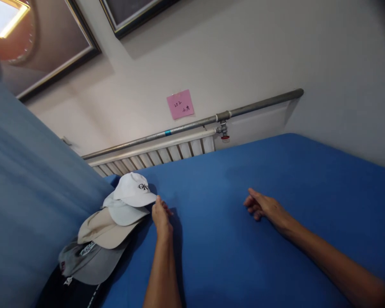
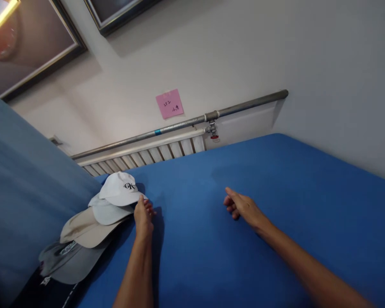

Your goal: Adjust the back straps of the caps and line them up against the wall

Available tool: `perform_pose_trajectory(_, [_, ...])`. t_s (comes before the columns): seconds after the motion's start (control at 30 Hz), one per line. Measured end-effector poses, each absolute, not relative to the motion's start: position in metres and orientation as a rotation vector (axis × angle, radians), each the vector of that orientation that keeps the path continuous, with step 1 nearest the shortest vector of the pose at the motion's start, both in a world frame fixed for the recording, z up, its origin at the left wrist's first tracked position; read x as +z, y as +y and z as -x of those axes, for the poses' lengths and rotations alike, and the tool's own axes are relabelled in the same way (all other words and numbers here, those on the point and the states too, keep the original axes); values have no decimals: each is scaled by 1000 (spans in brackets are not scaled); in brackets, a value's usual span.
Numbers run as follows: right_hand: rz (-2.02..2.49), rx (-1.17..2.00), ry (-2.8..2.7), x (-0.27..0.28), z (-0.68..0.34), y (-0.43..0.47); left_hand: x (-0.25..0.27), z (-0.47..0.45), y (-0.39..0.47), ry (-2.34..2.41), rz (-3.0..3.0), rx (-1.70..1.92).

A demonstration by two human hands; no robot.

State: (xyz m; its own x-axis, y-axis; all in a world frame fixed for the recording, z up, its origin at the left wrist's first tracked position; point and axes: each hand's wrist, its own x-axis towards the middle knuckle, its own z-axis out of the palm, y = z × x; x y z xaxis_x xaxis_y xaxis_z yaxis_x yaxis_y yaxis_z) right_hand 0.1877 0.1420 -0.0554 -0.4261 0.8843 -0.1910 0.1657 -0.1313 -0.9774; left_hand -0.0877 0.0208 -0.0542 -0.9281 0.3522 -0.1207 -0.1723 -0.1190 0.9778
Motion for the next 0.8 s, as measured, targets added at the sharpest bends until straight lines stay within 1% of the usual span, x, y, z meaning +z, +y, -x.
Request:
perform_pose_trajectory(0.17, [1155, 1627, -1593, -57, -191, 140, -58, 115, 13, 1841, -9, 2238])
perform_pose_trajectory(0.4, [1153, 1591, -1686, -61, -191, 140, -51, 120, 12, 1593, -92, 2466])
perform_pose_trajectory(0.5, [1167, 1560, -1709, -62, -191, 140, -49, 118, 13, 1469, -124, 2504])
perform_pose_trajectory(0.63, [1138, 1525, -1757, -63, -191, 139, -48, 107, 16, 1291, -262, 2390])
perform_pose_trajectory(0.8, [954, 1578, -1643, -63, -192, 134, -53, 81, 22, 1251, -393, 2088])
